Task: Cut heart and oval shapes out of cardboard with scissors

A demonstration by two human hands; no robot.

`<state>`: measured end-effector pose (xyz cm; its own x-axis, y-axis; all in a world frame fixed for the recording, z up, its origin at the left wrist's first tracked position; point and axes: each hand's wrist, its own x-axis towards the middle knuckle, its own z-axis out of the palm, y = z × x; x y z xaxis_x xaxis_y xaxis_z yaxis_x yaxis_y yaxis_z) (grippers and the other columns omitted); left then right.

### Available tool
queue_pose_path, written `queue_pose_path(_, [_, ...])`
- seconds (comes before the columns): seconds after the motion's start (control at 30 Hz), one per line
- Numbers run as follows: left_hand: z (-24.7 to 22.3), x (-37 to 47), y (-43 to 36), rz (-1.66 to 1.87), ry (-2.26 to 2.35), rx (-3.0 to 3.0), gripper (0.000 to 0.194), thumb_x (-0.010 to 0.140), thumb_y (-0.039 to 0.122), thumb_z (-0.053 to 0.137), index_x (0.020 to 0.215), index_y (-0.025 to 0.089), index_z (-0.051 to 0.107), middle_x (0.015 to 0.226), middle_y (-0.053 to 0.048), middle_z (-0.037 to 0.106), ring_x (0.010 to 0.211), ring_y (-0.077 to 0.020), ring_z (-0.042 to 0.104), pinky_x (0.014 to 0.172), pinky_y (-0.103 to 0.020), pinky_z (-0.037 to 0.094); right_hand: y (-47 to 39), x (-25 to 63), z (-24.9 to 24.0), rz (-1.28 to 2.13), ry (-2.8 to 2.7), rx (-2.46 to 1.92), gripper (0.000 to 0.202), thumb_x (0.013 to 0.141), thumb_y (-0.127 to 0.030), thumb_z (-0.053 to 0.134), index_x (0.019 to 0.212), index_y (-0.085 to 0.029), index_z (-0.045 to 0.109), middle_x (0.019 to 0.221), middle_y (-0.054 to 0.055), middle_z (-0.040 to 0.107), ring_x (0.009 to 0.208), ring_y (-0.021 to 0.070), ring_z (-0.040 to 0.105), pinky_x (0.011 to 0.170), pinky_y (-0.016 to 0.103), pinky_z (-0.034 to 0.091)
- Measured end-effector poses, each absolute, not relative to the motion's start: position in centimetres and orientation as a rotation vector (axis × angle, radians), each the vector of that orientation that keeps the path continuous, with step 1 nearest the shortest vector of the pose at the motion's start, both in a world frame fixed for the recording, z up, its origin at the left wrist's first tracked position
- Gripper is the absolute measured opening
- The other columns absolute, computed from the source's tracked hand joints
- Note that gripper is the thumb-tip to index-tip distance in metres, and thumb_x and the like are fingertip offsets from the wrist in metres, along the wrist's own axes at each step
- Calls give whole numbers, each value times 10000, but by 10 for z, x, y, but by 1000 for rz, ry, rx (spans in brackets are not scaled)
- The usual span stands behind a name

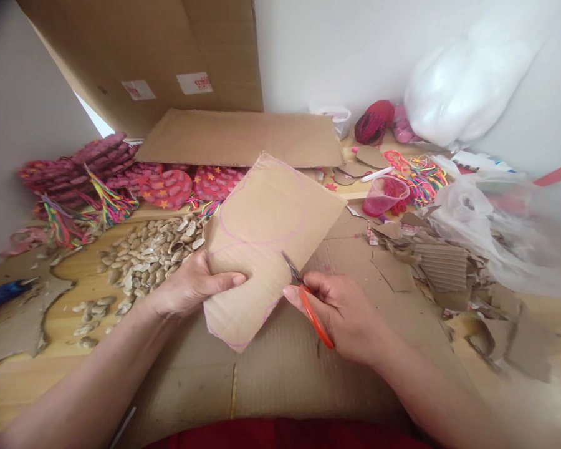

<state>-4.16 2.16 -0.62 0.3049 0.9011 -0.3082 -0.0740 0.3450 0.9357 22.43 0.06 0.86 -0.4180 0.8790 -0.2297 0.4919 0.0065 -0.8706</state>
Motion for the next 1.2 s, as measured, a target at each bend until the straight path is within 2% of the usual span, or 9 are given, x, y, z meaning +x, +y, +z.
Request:
queue_pose_path(0.17, [-15, -37, 22, 855, 982, 926, 430, 722, 307, 859, 1099, 142, 733, 1099, -113, 780, 955, -247, 746, 840, -327, 597, 3, 222, 15, 1247, -1990, -1474, 486, 919, -544, 572, 605, -216, 400, 588, -42, 353, 556, 118, 361, 508, 262, 269])
queue_pose_path(0.33, [-15, -31, 21, 1076, 1023, 834, 579, 699, 344, 870, 1203, 140, 670, 1135, -133, 766, 1067, -317, 721, 911, -397, 589, 2, 220, 10, 1249, -2016, -1459, 481, 922, -539, 576, 617, -219, 388, 579, -50, 351, 546, 113, 357, 499, 256, 260])
queue_pose_path(0.6, [-9, -39, 23, 980, 1128, 990, 580, 693, 336, 874, 1201, 164, 653, 1151, -108, 760, 1080, -311, 713, 898, -392, 597, -1, 217, 11, 1403, -1933, -1435, 481, 914, -570, 585, 615, -222, 443, 527, -38, 479, 495, 124, 448, 485, 268, 291])
queue_pose_path(0.9, [-10, -40, 24, 986, 1103, 988, 555, 691, 325, 872, 1176, 146, 672, 1161, -124, 757, 1100, -332, 706, 918, -419, 596, -3, 218, 10, 1378, -2000, -1404, 519, 977, -588, 479, 615, -225, 404, 493, -49, 451, 465, 108, 415, 470, 273, 260])
queue_pose_path(1.2, [-4, -40, 26, 974, 1088, 1062, 567, 695, 351, 865, 1188, 148, 672, 1193, -121, 746, 1111, -321, 698, 920, -401, 589, -2, 216, 15, 1271, -2055, -1429, 523, 947, -606, 515, 599, -229, 413, 484, -43, 458, 466, 115, 417, 474, 276, 263])
